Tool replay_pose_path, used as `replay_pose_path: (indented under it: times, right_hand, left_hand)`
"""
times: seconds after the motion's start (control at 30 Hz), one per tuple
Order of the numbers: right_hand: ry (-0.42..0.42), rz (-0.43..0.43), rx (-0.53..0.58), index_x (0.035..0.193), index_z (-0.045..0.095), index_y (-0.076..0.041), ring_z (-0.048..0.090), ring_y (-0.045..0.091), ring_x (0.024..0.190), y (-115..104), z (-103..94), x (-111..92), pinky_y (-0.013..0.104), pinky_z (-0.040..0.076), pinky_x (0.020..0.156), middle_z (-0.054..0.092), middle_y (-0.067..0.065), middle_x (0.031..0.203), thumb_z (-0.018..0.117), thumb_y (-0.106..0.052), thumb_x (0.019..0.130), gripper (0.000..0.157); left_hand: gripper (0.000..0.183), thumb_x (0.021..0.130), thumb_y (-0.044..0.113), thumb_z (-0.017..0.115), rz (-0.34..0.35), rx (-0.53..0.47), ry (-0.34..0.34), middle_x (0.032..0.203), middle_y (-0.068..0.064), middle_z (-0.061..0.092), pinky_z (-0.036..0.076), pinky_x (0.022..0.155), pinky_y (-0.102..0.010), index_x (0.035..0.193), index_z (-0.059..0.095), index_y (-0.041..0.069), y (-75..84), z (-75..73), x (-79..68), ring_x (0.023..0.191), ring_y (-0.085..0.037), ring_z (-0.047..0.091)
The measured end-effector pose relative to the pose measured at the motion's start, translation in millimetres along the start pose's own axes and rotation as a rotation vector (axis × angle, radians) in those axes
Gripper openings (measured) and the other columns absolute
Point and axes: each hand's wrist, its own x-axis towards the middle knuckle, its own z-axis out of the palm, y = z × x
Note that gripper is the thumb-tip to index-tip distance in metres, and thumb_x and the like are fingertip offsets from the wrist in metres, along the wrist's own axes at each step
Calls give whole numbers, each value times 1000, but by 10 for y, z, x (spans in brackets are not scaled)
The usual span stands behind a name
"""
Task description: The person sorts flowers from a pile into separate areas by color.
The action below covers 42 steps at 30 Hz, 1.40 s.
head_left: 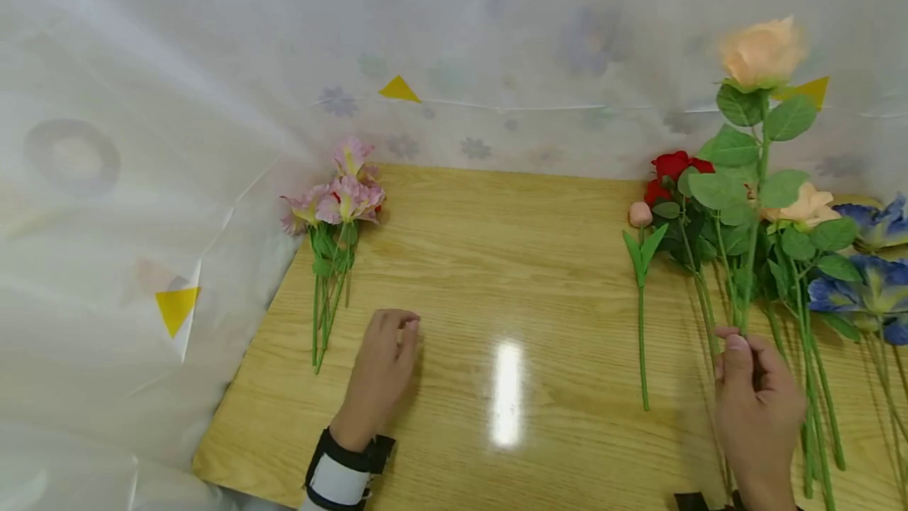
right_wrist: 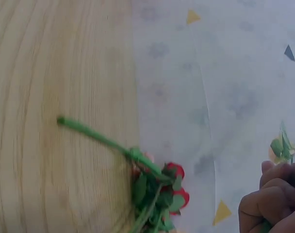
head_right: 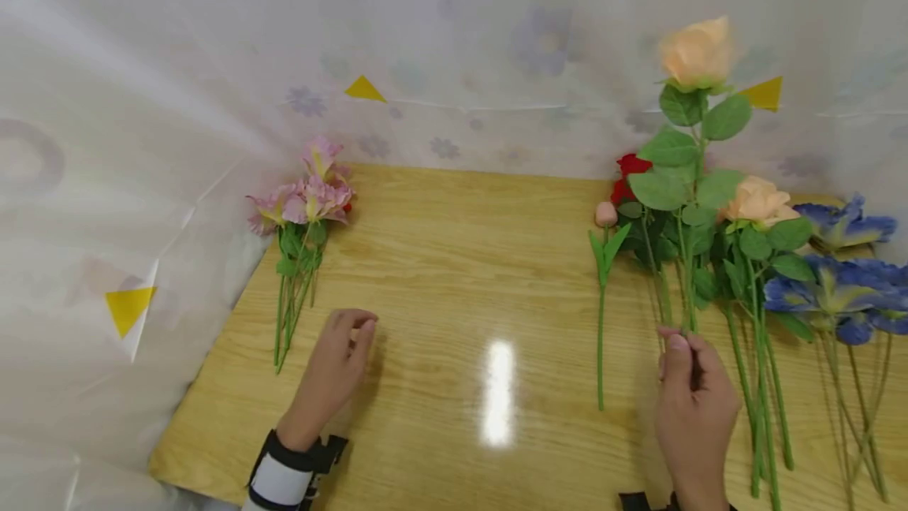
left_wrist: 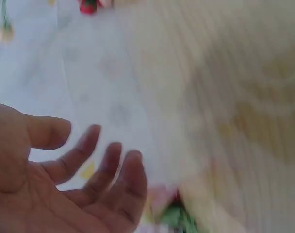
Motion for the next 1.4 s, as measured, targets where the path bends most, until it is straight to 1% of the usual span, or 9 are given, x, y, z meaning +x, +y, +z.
replay_pose_path:
  times: [0.1, 0.27, 0.37, 0.47, 0.6, 0.7, 0.97, 1.1, 1.4]
  right_hand:
    - [79, 63, -131, 107, 66, -7, 37, 3, 51, 121, -171, 88, 19, 27, 47, 53, -15, 75, 45, -24, 104, 28]
    - [118, 274, -378, 126, 63, -9, 35, -1, 60, 281, -441, 210, 20, 27, 56, 43, -19, 80, 34, -36, 106, 44]
    - [61, 393, -465, 140, 50, -2, 32, 5, 62, 378, -567, 268, 25, 26, 56, 60, 1, 102, 25, -36, 107, 54]
    - [-13, 471, -544, 143, 41, 6, 39, 18, 69, 476, -638, 312, 31, 30, 58, 53, 26, 121, 19, -32, 107, 56]
    - [-92, 581, -610, 146, 31, 10, 45, 43, 81, 590, -679, 316, 47, 39, 61, 43, 35, 119, 17, -31, 106, 58]
    - [-105, 628, -615, 148, 27, 8, 47, 50, 91, 662, -681, 305, 54, 43, 64, 41, 36, 125, 17, -32, 106, 58]
    - [-162, 669, -647, 152, 19, 4, 43, 54, 107, 799, -699, 313, 59, 44, 68, 34, 36, 139, 25, -21, 107, 52]
    - [-208, 655, -657, 150, 19, 7, 40, 56, 114, 785, -714, 297, 65, 41, 84, 35, 38, 140, 30, -16, 105, 52]
    - [-220, 655, -658, 150, 19, 7, 41, 56, 115, 799, -693, 289, 63, 42, 83, 35, 38, 140, 35, -17, 105, 53]
  left_hand:
    - [27, 103, 21, 50, -150, 78, 85, 114, -23, 52, 48, 74, -45, 116, 60, -1, -223, -216, 5, 95, -34, 54]
    - [37, 99, 18, 55, -391, 199, 145, 117, -36, 44, 42, 75, -56, 124, 52, -9, -507, -484, -33, 102, -50, 44]
    - [42, 97, 18, 58, -477, 230, 136, 117, -39, 41, 40, 75, -59, 126, 48, -12, -611, -550, -56, 103, -55, 41]
    - [45, 95, 15, 57, -523, 225, 111, 117, -39, 42, 41, 72, -60, 128, 45, -12, -688, -563, -69, 102, -55, 42]
    - [45, 94, 11, 59, -545, 240, 84, 115, -38, 44, 44, 68, -60, 130, 44, -12, -782, -531, -69, 102, -54, 45]
    - [45, 93, 11, 62, -537, 263, 78, 112, -36, 46, 46, 66, -59, 129, 46, -12, -830, -513, -51, 99, -53, 49]
    - [33, 94, 5, 61, -494, 275, -20, 99, -32, 55, 48, 64, -50, 119, 52, -15, -853, -555, 16, 82, -42, 59]
    - [27, 95, 5, 58, -500, 264, -82, 98, -30, 56, 48, 65, -47, 115, 54, -14, -835, -591, 45, 82, -38, 59]
    - [22, 97, 13, 57, -474, 264, -64, 89, -21, 60, 45, 55, -38, 105, 57, -7, -803, -683, 164, 71, -29, 58]
